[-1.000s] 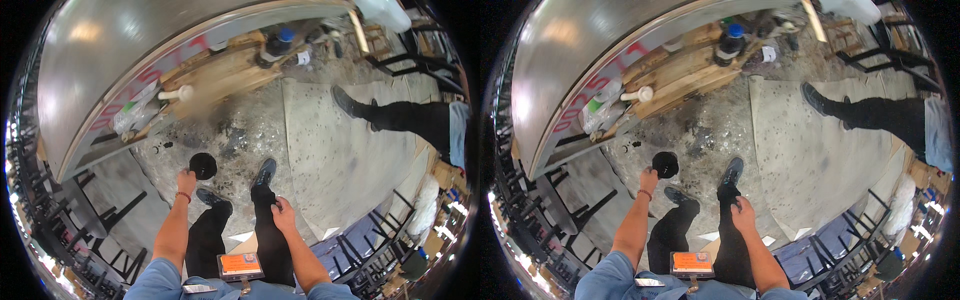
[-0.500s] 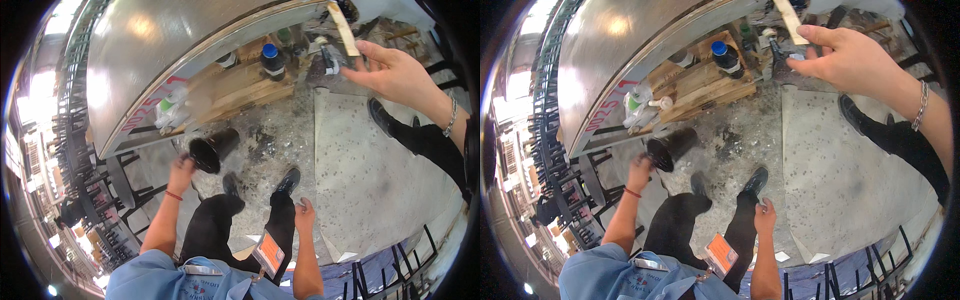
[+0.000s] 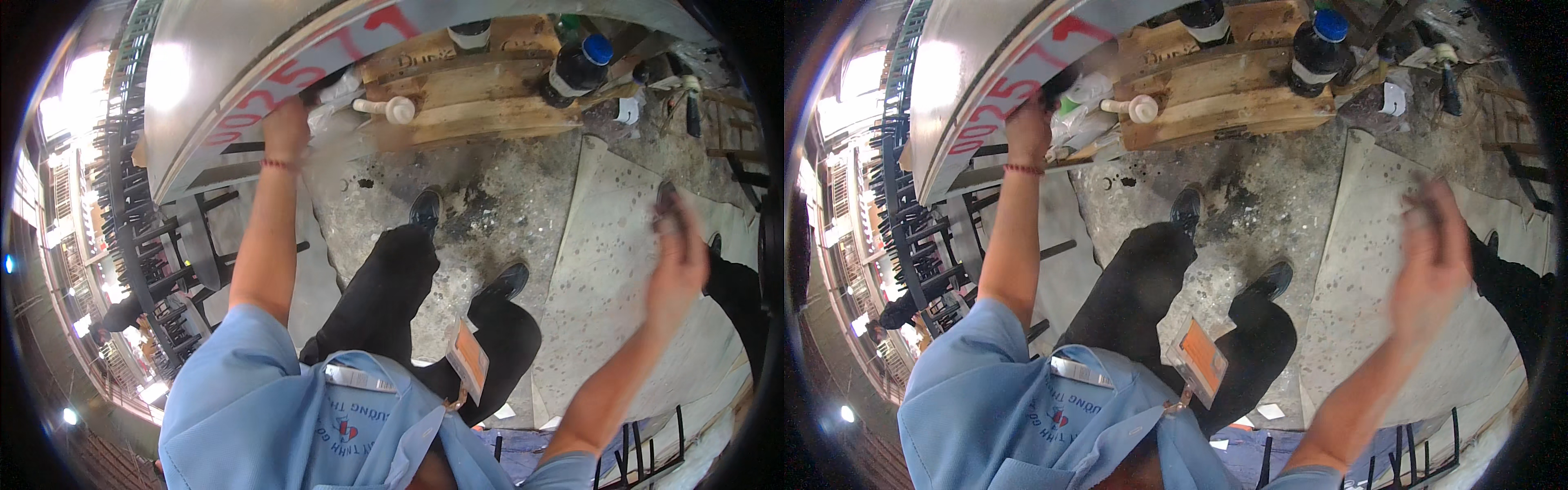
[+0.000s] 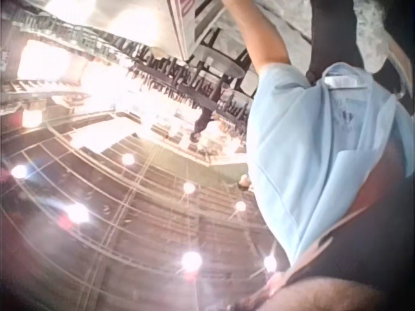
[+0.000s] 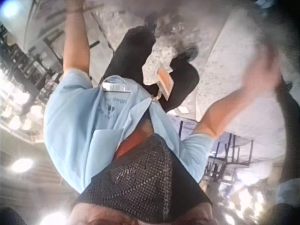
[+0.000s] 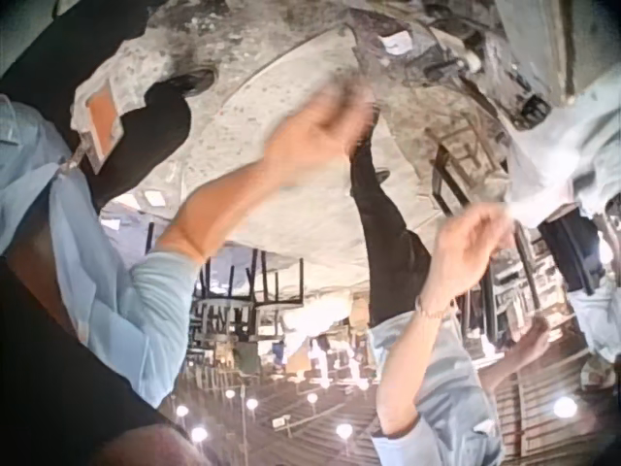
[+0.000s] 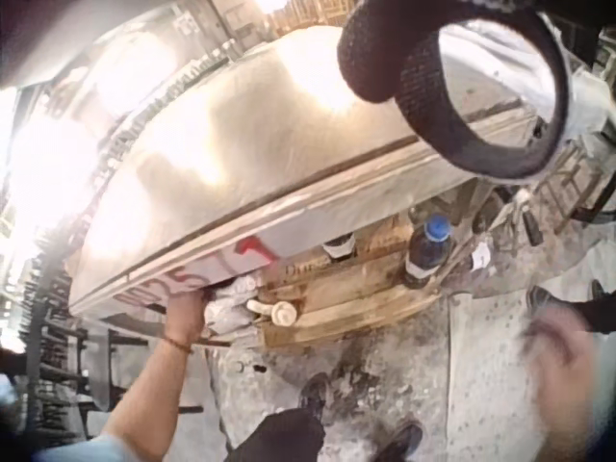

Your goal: The person picks up a dark plastic bottle, wipes it with a cloth, applies a white label, and writes on the label with a marker. The person then places the labeled bottle on a wooden surface.

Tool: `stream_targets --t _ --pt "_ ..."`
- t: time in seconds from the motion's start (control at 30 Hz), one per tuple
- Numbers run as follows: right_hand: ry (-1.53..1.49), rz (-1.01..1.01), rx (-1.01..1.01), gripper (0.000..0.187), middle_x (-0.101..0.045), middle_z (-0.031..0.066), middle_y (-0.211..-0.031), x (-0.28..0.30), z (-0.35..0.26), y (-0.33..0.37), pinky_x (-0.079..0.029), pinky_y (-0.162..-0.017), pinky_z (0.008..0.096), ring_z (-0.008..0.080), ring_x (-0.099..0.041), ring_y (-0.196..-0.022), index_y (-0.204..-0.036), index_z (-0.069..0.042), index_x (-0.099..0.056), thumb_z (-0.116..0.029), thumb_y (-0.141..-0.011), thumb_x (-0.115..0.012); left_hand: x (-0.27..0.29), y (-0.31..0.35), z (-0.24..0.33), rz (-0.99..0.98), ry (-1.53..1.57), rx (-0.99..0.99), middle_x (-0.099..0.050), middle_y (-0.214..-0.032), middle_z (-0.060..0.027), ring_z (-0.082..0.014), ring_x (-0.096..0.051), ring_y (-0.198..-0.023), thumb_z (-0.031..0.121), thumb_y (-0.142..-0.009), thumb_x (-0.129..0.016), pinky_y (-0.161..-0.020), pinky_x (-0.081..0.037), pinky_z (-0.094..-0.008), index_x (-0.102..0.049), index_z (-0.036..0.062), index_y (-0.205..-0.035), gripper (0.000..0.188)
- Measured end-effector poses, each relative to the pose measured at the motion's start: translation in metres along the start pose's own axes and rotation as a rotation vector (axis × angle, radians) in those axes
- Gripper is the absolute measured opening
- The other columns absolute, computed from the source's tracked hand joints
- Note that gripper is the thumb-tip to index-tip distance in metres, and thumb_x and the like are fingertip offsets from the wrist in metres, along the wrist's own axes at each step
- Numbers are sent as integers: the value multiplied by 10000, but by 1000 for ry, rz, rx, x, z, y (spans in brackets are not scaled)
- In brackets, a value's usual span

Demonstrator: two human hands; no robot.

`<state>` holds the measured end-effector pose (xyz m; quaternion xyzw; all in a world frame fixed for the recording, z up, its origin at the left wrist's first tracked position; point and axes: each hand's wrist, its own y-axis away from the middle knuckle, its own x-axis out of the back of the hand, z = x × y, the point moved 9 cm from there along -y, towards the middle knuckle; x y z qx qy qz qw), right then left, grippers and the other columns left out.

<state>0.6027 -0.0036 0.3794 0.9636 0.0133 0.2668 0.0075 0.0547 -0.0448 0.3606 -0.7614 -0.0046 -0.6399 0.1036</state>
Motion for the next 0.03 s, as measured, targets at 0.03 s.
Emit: stream_targets --t 0.03 --pt "14 81 156 341 -636 138 -1260 10 -34 -25 -504 -942 332 204 -636 -1074 -1285 11 -588 -125 -976 -547 4 1 -17 -118 52 105 -642 -1150 -214 -377 -586 -1104 320 -936 -612 -929 -450 -484 -627 64 -1139 327"
